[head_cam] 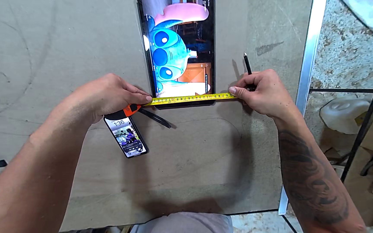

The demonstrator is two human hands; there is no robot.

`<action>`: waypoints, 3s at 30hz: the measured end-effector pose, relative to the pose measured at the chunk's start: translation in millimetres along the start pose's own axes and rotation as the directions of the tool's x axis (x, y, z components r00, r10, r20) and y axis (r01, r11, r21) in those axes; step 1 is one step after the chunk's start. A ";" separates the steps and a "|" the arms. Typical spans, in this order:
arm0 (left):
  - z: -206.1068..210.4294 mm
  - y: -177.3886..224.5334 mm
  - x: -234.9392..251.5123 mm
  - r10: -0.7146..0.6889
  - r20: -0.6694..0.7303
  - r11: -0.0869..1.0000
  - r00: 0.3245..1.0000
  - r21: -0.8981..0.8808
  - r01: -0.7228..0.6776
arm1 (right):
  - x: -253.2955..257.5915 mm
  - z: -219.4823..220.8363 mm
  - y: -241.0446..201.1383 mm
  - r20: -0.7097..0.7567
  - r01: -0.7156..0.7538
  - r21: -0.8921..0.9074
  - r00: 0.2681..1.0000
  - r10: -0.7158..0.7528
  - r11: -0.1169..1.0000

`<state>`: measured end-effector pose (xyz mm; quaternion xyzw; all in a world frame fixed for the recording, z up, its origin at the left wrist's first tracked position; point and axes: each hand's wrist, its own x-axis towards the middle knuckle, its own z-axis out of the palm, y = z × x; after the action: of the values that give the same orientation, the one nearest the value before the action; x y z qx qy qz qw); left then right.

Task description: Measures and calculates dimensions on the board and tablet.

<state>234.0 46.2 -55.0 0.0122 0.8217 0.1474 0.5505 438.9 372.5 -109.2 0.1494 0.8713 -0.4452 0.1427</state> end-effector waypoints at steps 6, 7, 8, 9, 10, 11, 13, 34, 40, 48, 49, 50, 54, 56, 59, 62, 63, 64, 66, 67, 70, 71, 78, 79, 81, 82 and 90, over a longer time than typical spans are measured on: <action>-0.5 -1.4 1.3 0.010 -0.004 1.000 1.000 0.013 -0.010 | 0.7 0.2 0.8 -0.002 0.013 0.004 1.000 -0.013 1.000; -0.5 -1.6 1.7 0.015 -0.004 1.000 1.000 0.010 -0.015 | 0.9 -0.2 0.6 0.001 0.009 0.004 1.000 -0.009 1.000; -0.6 -2.1 2.0 0.021 -0.001 1.000 1.000 0.011 -0.021 | 1.1 -0.4 0.5 0.004 0.007 0.004 1.000 -0.007 1.000; -0.7 -2.6 2.1 0.023 0.003 1.000 1.000 0.011 -0.023 | 1.3 -0.1 0.7 0.004 0.006 0.004 1.000 -0.006 1.000; -0.8 -2.7 2.0 0.022 0.006 1.000 1.000 0.010 -0.022 | 1.4 0.2 1.0 0.003 0.006 0.003 1.000 -0.006 1.000; -0.8 -2.6 1.6 0.019 0.007 1.000 1.000 0.007 -0.019 | 1.4 0.2 0.7 0.002 0.003 0.000 1.000 -0.003 1.000; -0.6 -2.1 1.1 0.014 0.006 1.000 1.000 0.003 -0.014 | 2.0 0.5 0.0 0.001 -0.003 -0.010 1.000 0.003 1.000; -9.8 -251.1 -83.9 -0.165 -0.748 0.883 0.643 -0.403 -0.241 | -96.3 229.0 -151.2 0.112 0.505 -0.331 0.860 -0.498 0.797; 74.6 -318.2 -36.8 0.235 -0.894 0.955 0.382 0.140 -0.261 | -84.9 253.1 -176.8 0.263 0.513 -0.541 0.856 -0.446 0.666; 82.6 -331.6 -28.9 0.303 -0.901 0.944 0.310 0.238 -0.229 | -80.0 259.3 -181.0 -0.207 0.411 -0.120 0.880 -0.428 0.904; 82.5 -332.4 -27.9 0.306 -0.900 0.943 0.310 0.242 -0.229 | -78.7 266.5 -178.3 -0.233 0.364 -0.071 0.899 -0.370 0.929; 82.7 -333.4 -26.6 0.308 -0.900 0.942 0.308 0.244 -0.229 | -77.4 273.4 -175.9 -0.247 0.322 -0.038 0.915 -0.321 0.946; 83.8 -334.7 -24.1 0.315 -0.900 0.941 0.301 0.255 -0.222 | -72.0 299.9 -183.9 -0.343 0.185 -0.005 0.923 -0.175 0.983; 82.9 -334.6 -23.6 0.325 -0.898 0.938 0.296 0.267 -0.219 | -63.2 316.0 -198.6 -0.411 0.079 -0.062 0.906 -0.097 0.995; 83.0 -333.4 -25.0 0.319 -0.896 0.941 0.308 0.262 -0.213 | -50.0 334.7 -217.2 -0.464 -0.037 -0.160 0.885 -0.042 0.986; 81.6 -332.7 -22.8 0.323 -0.894 0.940 0.310 0.267 -0.212 | -42.5 346.9 -218.1 -0.525 -0.047 -0.149 0.850 -0.039 0.988; 82.5 -333.9 -21.6 0.331 -0.896 0.937 0.296 0.275 -0.213 | -44.3 348.2 -218.1 -0.524 -0.044 -0.143 0.851 -0.038 0.989; 83.4 -334.8 -21.7 0.335 -0.895 0.936 0.294 0.282 -0.211 | -47.1 347.6 -218.7 -0.514 -0.044 -0.138 0.857 -0.034 0.989; 84.4 -335.2 -21.9 0.336 -0.895 0.936 0.295 0.281 -0.213 | -50.7 341.7 -220.3 -0.493 -0.043 -0.129 0.870 -0.026 0.991; 84.4 -335.4 -22.6 0.333 -0.894 0.937 0.300 0.276 -0.216 | -51.8 337.5 -219.8 -0.497 -0.036 -0.110 0.867 -0.024 0.993; 82.9 -334.9 -24.2 0.325 -0.889 0.938 0.323 0.260 -0.229 | -65.0 312.2 -203.9 -0.422 0.087 0.038 0.905 -0.063 0.996; 82.8 -335.1 -23.8 0.323 -0.889 0.938 0.324 0.256 -0.233 | -70.9 302.1 -194.1 -0.363 0.136 0.083 0.927 -0.097 0.987; 83.2 -336.7 -23.3 0.323 -0.891 0.938 0.320 0.254 -0.238 | -55.2 280.0 -164.9 -0.189 0.303 0.027 0.937 -0.293 0.953; 83.4 -336.5 -23.3 0.321 -0.891 0.938 0.322 0.253 -0.236 | -46.9 281.8 -166.9 -0.219 0.302 0.004 0.930 -0.294 0.953; 84.7 -336.9 -24.0 0.315 -0.891 0.940 0.326 0.246 -0.236 | -33.2 286.9 -171.5 -0.340 0.290 0.026 0.902 -0.264 0.957; 85.3 -337.4 -24.5 0.313 -0.892 0.940 0.327 0.242 -0.241 | -30.3 288.6 -172.8 -0.385 0.293 0.071 0.890 -0.245 0.953; 83.9 -338.9 -23.0 0.329 -0.889 0.934 0.318 0.256 -0.251 | -43.2 289.2 -149.4 -0.255 0.495 0.075 0.849 -0.464 0.865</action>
<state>367.4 -262.8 -150.3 0.0942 0.9754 0.1958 -0.0371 453.9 46.6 -146.0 -0.0136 0.8586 -0.5054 -0.0849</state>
